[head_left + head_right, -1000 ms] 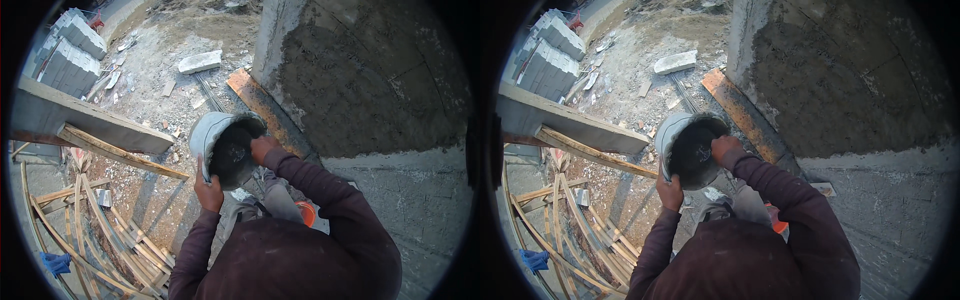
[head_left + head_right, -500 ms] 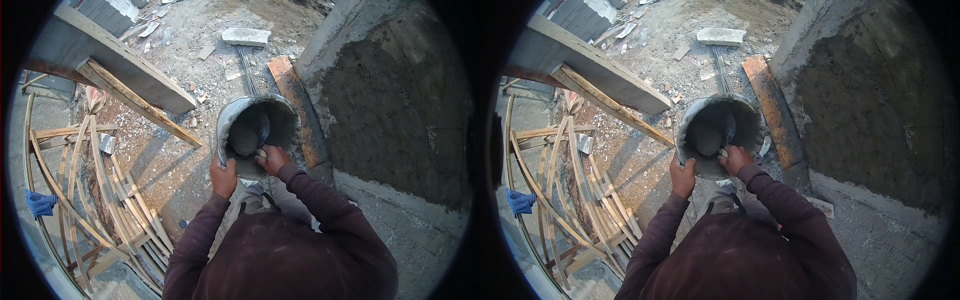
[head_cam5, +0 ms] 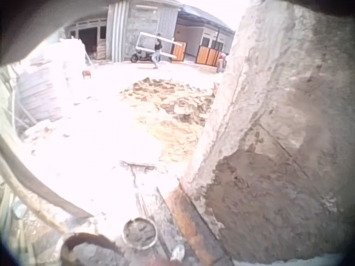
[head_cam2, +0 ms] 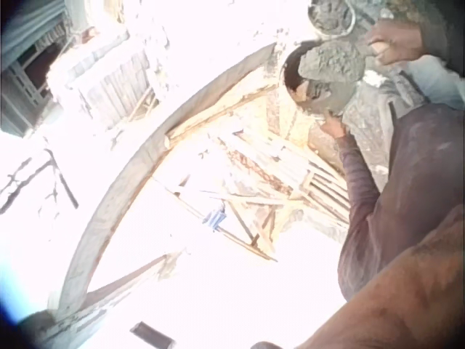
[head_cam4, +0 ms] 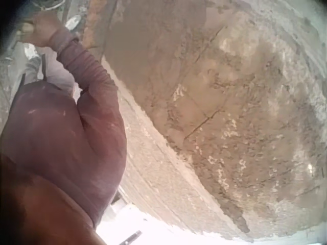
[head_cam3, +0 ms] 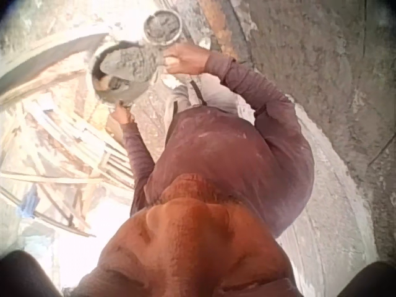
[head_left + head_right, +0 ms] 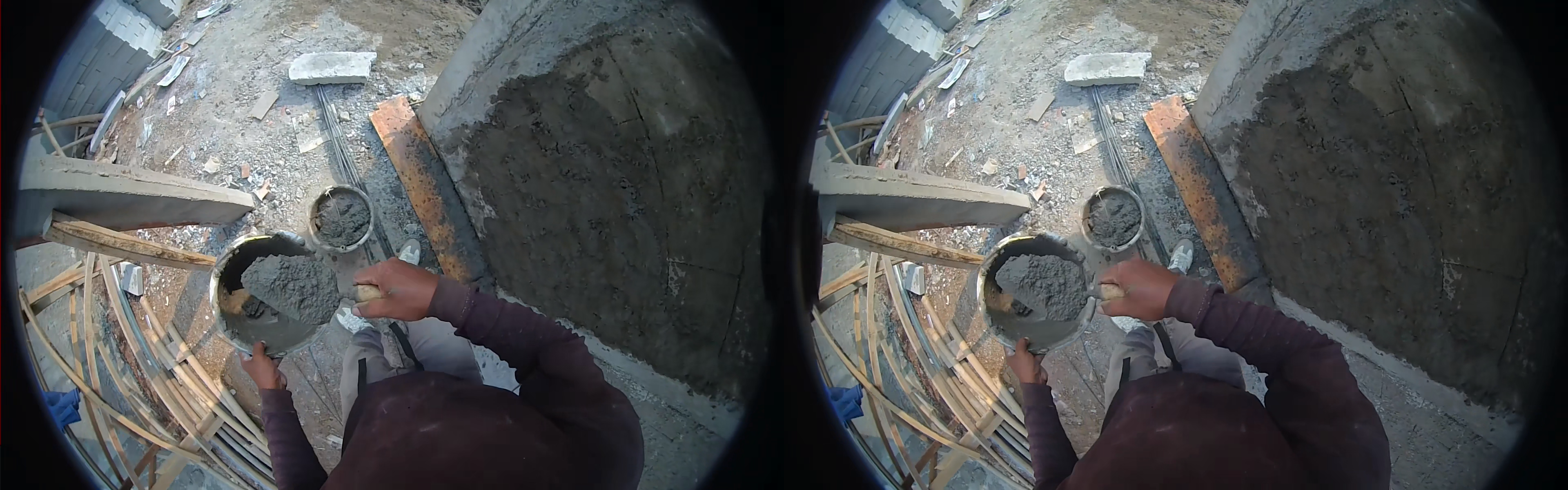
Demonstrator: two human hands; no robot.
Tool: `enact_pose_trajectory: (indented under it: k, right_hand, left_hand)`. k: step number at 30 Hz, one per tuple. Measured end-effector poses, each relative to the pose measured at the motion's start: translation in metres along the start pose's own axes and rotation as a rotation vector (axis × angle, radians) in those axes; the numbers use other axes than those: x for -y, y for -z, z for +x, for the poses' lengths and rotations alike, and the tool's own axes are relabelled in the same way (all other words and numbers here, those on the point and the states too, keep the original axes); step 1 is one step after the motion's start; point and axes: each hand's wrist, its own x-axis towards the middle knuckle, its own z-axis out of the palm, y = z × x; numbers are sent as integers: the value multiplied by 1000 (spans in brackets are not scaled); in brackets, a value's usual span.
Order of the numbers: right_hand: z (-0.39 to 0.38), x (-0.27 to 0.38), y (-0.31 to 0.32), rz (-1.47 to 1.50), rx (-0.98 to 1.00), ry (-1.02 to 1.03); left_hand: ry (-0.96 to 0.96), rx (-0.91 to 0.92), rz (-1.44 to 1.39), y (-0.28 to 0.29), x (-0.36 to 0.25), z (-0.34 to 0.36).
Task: The person applies mortar to a wall by scooping it from a bucket and throwing it onto the surface using a trowel, periodically adding water from a pail to mix the mortar.
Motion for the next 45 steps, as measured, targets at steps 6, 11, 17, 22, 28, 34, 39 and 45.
enact_pose_trajectory:
  k: [6,11,17,22,28,34,39,45]
  right_hand:
    - [-33,-251,101,1153,288,-620]
    - [-94,-282,270,497,-805,-701]
    - [-171,-49,245,465,-882,-617]
    - [-135,-52,69,-78,-311,-577]
    - [-55,-20,-104,-559,-503,-652]
    - [-61,30,-110,-474,-660,-728]
    - [-56,69,-150,-489,-519,-652]
    - [-31,59,-144,-460,-495,-802]
  left_hand:
    - [-92,-166,237,5,21,17]
    - [-93,-128,291,-34,27,26]
    - [115,169,200,-134,-6,-16]
    - [-185,617,249,-189,-31,-50]
    - [-568,972,398,-181,-102,-100]
    - [-756,1105,403,-135,-134,-100]
    - [-677,1034,487,-109,-142,-89]
    - [-849,940,426,-88,-136,-97]
